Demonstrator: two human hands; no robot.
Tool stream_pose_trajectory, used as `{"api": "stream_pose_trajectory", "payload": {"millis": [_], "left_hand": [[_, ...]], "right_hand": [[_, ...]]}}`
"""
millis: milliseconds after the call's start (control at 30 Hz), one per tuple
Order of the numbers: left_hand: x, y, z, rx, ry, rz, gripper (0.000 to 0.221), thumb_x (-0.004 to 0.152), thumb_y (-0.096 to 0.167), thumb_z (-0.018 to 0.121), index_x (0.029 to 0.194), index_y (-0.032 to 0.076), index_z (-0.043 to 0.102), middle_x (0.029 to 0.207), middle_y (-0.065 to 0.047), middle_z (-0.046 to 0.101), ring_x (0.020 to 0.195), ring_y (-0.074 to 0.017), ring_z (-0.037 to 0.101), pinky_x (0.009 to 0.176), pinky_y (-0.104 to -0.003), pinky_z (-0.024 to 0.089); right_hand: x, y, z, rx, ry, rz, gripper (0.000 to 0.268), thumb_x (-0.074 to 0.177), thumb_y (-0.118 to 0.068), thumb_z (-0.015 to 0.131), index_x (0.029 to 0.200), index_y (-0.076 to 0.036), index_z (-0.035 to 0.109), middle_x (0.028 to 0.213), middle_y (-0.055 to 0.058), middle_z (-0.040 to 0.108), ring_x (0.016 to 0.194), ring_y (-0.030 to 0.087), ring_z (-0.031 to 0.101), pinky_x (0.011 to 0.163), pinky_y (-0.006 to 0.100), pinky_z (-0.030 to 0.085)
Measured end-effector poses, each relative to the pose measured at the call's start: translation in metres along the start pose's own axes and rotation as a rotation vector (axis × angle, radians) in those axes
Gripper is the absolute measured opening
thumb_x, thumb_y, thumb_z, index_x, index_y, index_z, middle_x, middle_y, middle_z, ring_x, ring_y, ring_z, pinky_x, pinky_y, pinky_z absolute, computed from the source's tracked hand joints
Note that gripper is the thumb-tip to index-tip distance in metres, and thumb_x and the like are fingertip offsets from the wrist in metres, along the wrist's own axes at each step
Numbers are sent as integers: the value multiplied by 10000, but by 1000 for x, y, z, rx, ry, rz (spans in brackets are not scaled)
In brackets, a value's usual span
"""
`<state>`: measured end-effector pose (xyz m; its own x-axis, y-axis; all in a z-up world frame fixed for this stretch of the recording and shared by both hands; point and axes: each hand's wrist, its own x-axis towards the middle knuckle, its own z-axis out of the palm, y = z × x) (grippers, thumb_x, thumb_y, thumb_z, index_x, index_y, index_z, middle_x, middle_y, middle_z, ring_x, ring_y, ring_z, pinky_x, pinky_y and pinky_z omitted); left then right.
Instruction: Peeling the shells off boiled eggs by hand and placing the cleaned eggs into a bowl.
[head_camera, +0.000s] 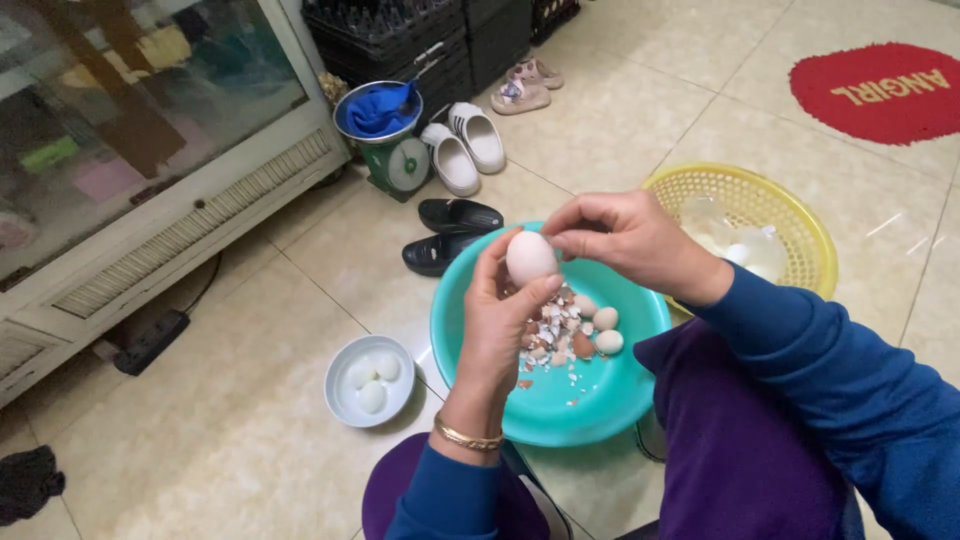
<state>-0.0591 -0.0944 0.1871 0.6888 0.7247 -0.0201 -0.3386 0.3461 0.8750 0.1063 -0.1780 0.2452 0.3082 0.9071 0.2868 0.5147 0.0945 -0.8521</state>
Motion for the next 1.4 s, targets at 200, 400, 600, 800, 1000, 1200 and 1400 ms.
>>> {"api": "stream_pose_trajectory", "payload": {"millis": [200, 400, 600, 800, 1000, 1200, 1400], "left_hand": [[11, -19, -19, 58, 47, 5, 802, 719, 126, 906, 1453, 126, 583, 1174, -108, 616, 916, -158, 641, 625, -214, 579], [21, -41, -31, 124, 93, 42, 770, 674, 108, 939, 1384, 124, 639, 1164, -125, 628, 909, -201, 668, 643, -280, 632], [9, -36, -17, 257, -19, 86, 768, 706, 188, 906, 1406, 60, 617, 1209, -224, 650, 980, -275, 664, 649, -360, 651], [-10, 2, 10, 249, -130, 102, 633, 796, 222, 737, 1392, 62, 592, 1173, -118, 712, 922, -152, 675, 652, -227, 559], [3, -15, 32, 286, -115, 95, 577, 828, 200, 715, 1372, 61, 579, 1185, -125, 669, 1010, -185, 675, 766, -262, 581], [31, -29, 53, 295, -83, -51, 602, 790, 201, 736, 1351, 42, 590, 1206, -114, 702, 962, -155, 677, 713, -248, 572], [71, -50, 60, 288, -122, -138, 537, 802, 186, 735, 1306, 38, 626, 1129, -94, 707, 911, -131, 664, 674, -217, 522]], "right_hand": [[6, 17, 21, -126, 34, -18, 119, 868, -85, 813, 987, -79, 818, 751, 62, 760, 706, 105, 731, 671, 255, 603], [-1, 30, 30, -205, 42, -9, 125, 847, -118, 846, 967, -110, 814, 707, 25, 737, 670, 85, 686, 635, 243, 577], [-19, 37, 10, -388, 3, -97, 143, 854, -95, 835, 982, -71, 774, 741, 133, 707, 705, 198, 681, 657, 380, 540], [-32, -10, -17, -174, -61, -67, 84, 956, 24, 765, 1003, 24, 696, 905, 64, 690, 777, 92, 601, 716, 198, 512], [-31, 6, -49, -189, -124, -57, 91, 978, 33, 728, 1061, 65, 709, 915, 108, 706, 780, 135, 643, 710, 229, 548], [-24, 56, -72, 16, -102, 105, 95, 968, -15, 713, 1055, 21, 710, 902, 80, 704, 770, 119, 661, 696, 209, 560], [-19, 94, -89, 56, -89, 207, 95, 936, -39, 712, 1022, -2, 728, 864, 67, 719, 745, 113, 666, 655, 209, 539]]}}
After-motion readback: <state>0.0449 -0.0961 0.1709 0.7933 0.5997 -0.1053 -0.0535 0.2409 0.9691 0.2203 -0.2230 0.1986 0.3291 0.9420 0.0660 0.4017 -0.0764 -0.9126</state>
